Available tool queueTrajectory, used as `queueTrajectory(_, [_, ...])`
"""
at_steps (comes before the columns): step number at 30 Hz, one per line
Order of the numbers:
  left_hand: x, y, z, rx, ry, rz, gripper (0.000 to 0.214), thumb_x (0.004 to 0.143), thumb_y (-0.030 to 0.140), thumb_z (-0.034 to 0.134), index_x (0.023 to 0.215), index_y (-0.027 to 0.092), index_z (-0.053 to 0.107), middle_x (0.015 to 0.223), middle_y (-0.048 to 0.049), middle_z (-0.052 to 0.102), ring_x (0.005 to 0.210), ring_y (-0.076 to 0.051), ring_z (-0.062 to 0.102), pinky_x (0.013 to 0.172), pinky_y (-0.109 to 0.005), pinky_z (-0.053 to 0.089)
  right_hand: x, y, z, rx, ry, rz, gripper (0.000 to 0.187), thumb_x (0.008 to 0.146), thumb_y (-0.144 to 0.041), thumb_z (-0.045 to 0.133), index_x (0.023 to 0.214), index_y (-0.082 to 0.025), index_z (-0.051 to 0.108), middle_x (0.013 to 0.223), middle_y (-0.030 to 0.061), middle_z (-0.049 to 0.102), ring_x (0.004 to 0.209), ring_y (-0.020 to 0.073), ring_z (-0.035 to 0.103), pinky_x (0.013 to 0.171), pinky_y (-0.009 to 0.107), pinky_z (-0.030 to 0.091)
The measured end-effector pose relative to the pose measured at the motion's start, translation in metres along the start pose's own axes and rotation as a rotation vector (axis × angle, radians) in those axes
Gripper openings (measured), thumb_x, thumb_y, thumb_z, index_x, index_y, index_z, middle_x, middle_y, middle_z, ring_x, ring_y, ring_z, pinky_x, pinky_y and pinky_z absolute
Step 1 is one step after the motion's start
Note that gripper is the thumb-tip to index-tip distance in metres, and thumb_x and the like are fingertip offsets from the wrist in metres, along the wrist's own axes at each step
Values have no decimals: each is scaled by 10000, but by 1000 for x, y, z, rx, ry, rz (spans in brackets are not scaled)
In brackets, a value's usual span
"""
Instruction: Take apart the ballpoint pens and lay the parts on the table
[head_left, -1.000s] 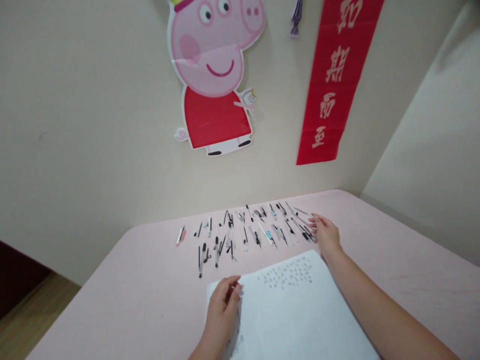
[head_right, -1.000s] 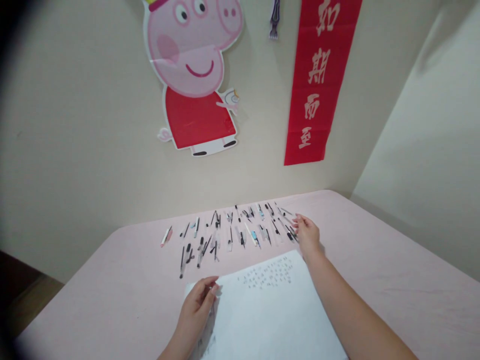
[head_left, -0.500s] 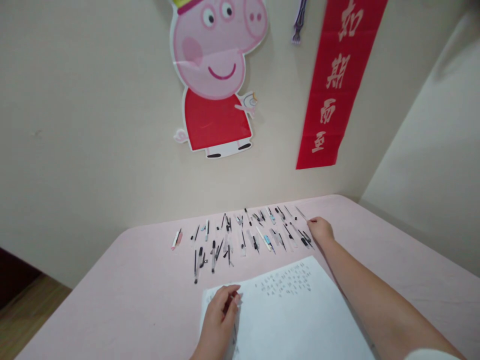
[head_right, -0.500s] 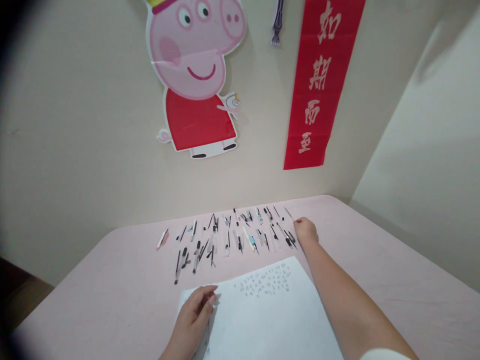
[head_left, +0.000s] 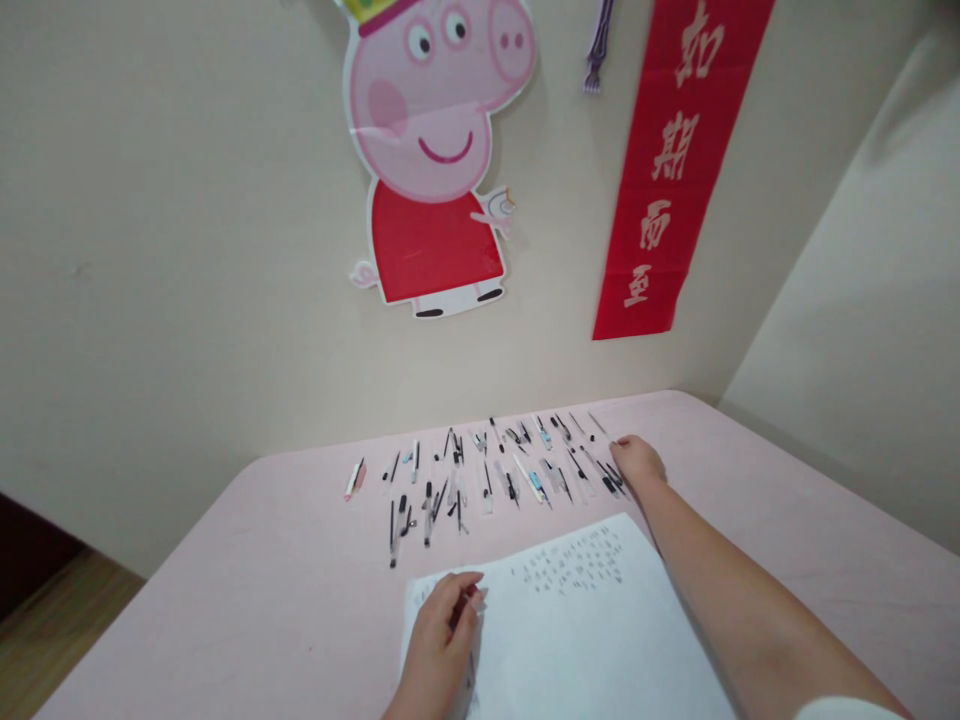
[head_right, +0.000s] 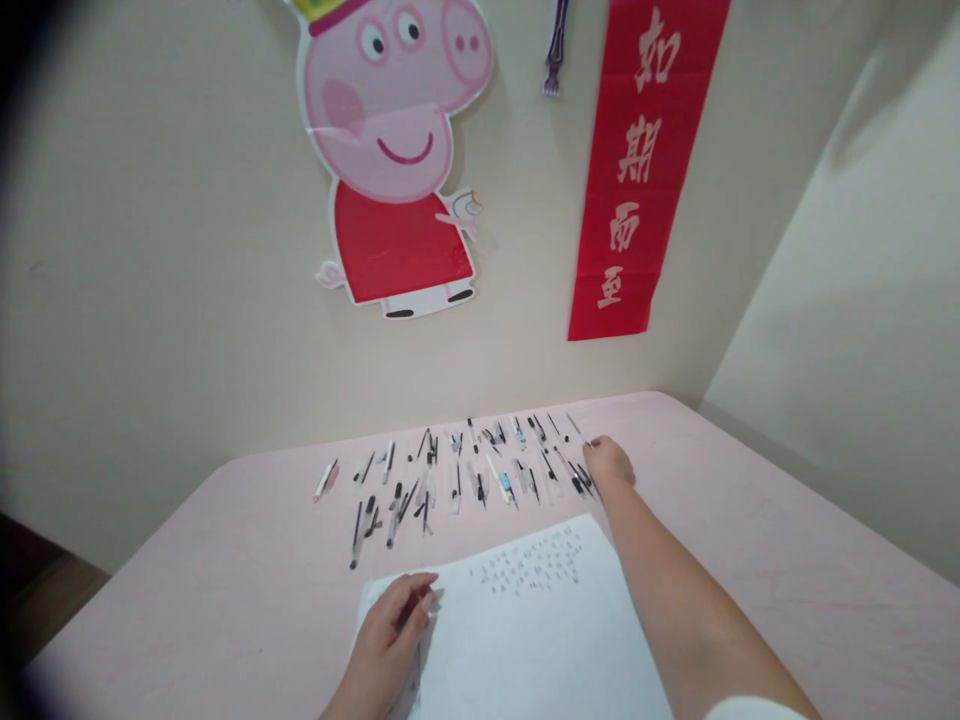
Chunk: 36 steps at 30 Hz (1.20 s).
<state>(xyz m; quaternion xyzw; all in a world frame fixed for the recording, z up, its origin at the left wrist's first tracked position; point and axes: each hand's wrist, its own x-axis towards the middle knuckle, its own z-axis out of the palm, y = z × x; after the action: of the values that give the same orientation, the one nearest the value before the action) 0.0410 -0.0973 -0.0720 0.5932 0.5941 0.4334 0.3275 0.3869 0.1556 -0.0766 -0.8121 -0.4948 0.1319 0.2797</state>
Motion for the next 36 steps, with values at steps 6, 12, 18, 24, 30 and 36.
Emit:
queueTrajectory(6, [1, 5, 0, -10, -9, -9, 260, 827, 351, 529, 975, 196, 676, 905, -77, 677, 832, -220, 625, 766, -338, 490, -20, 19, -5, 102, 69, -110, 298, 756, -417, 533, 839, -149, 632, 755, 68, 662, 679, 187, 586, 581, 257, 384])
queueTrajectory(12, [0, 5, 0, -1, -23, -6, 260, 831, 346, 529, 985, 195, 673, 895, -74, 672, 825, -215, 621, 761, -328, 480, -64, 17, -16, 108, 27, -195, 309, 741, -470, 549, 595, -198, 529, 529, -6, 550, 511, 153, 488, 497, 254, 285])
queueTrajectory(18, [0, 4, -1, 9, -34, -2, 250, 831, 342, 526, 969, 197, 675, 890, -75, 671, 826, -218, 619, 763, -329, 476, -107, 5, -23, -61, 61, -297, 405, 835, -502, 477, 556, -208, 455, 512, -22, 485, 475, 128, 387, 483, 257, 200])
queueTrajectory(24, [-1, 7, -1, 15, -38, 9, 241, 826, 344, 538, 959, 197, 675, 879, -77, 670, 818, -220, 616, 754, -329, 475, -110, 6, -24, -168, 182, -457, 300, 891, -350, 438, 650, -194, 524, 732, 27, 548, 600, 146, 455, 530, 271, 257])
queueTrajectory(30, [-1, 6, 0, 25, -54, 16, 246, 834, 344, 521, 961, 194, 669, 904, -82, 671, 845, -222, 618, 771, -331, 475, -107, 6, -24, -202, 194, -529, 91, 807, -185, 528, 804, -168, 618, 869, 72, 574, 814, 200, 527, 723, 290, 377])
queueTrajectory(36, [-1, 5, 0, 56, -58, 26, 250, 838, 341, 512, 962, 192, 668, 918, -87, 677, 858, -227, 621, 786, -343, 478, -110, 5, -26, -249, 200, -544, 101, 821, -221, 555, 823, -161, 637, 868, 78, 587, 853, 222, 515, 776, 307, 382])
